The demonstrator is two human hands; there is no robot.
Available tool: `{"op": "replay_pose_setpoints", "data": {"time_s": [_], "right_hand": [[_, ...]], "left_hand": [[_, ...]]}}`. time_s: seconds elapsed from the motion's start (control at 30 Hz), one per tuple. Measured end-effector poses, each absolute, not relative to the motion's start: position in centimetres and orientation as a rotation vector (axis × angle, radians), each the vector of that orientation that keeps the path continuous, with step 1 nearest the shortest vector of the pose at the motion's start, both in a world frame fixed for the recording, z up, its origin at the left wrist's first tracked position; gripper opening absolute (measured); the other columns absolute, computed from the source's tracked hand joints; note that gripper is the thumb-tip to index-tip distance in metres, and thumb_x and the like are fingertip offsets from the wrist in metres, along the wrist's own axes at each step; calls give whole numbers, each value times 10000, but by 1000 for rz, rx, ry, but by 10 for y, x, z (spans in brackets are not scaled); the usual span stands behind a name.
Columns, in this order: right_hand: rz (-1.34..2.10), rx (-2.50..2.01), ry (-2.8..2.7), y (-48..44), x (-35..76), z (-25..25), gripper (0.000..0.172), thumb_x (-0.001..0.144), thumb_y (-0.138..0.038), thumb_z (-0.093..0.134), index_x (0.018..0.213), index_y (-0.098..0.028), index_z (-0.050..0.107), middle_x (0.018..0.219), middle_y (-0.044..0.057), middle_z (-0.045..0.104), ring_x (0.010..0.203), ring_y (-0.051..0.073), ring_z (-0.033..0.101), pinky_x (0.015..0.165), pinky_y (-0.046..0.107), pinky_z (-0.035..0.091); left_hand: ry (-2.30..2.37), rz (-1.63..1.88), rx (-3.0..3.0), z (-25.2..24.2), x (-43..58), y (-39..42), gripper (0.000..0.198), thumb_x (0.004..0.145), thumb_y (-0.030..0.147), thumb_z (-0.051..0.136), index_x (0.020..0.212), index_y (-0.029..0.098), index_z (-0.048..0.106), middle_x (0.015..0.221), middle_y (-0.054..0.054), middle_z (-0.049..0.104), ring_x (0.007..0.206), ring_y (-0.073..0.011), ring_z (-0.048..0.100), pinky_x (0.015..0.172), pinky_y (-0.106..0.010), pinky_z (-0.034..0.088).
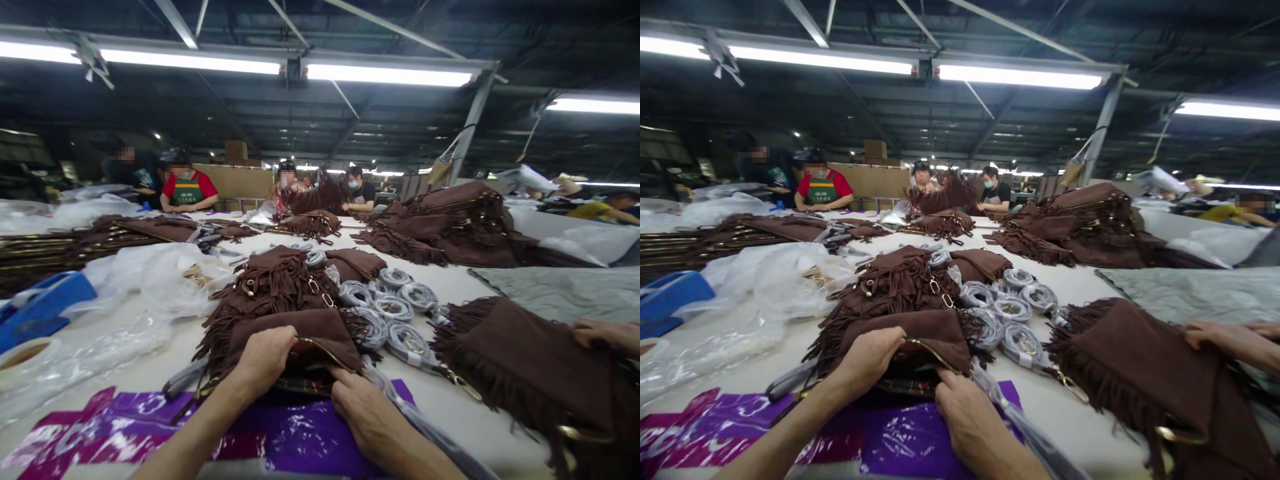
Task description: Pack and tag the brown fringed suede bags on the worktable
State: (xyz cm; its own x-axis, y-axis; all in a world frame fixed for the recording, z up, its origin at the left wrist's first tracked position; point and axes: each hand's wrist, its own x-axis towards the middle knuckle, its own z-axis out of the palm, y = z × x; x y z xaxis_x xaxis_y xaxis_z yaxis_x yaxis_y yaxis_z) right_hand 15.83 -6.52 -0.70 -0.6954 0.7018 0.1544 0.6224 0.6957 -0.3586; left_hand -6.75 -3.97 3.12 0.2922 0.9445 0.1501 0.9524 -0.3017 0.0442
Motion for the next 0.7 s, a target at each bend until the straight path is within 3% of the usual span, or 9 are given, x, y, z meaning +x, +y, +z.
{"op": "replay_pose_setpoints", "data": {"time_s": [0.1, 0.23, 0.37, 0.5, 0.7], "right_hand": [[511, -1111, -2524, -58, 158, -9, 231, 953, -134, 303, 871, -207, 507, 983, 95, 623, 885, 218, 590, 803, 345, 463], [699, -1118, -2339, -50, 168, -4, 209, 981, -243, 299, 863, -231, 471, 879, 34, 583, 830, 195, 556, 775, 326, 430], [865, -1186, -2180, -43, 177, -5, 226, 968, -320, 339, 775, -238, 420, 762, -10, 525, 738, 182, 510, 698, 310, 412], [1323, -1074, -1951, -37, 178, -4, 302, 934, -491, 432, 777, -233, 413, 799, -20, 507, 797, 179, 580, 784, 326, 484], [1579, -1084, -1723, -33, 176, 2, 487, 768, -674, 599, 750, -224, 413, 818, -34, 500, 904, 221, 667, 840, 357, 515]], "left_hand": [[-1836, -259, -2447, 47, -67, -34, 251, 993, 202, 373, 890, 201, 601, 845, -37, 691, 804, -205, 649, 686, -284, 450], [-1631, -291, -2496, 48, -45, -48, 213, 965, 136, 397, 955, 175, 607, 1020, -101, 652, 978, -246, 599, 837, -350, 464], [-1400, -188, -2863, 17, -15, -67, 246, 921, 85, 409, 938, 155, 644, 958, -105, 673, 923, -251, 626, 805, -351, 518], [-1671, -296, -2944, -2, -12, -56, 336, 871, 37, 381, 1027, 93, 673, 1079, -169, 697, 1018, -286, 643, 935, -404, 493], [-1738, -579, -3080, 5, -20, -27, 438, 813, 40, 402, 1136, 167, 670, 1226, -99, 680, 1146, -232, 612, 1011, -321, 445]]}}
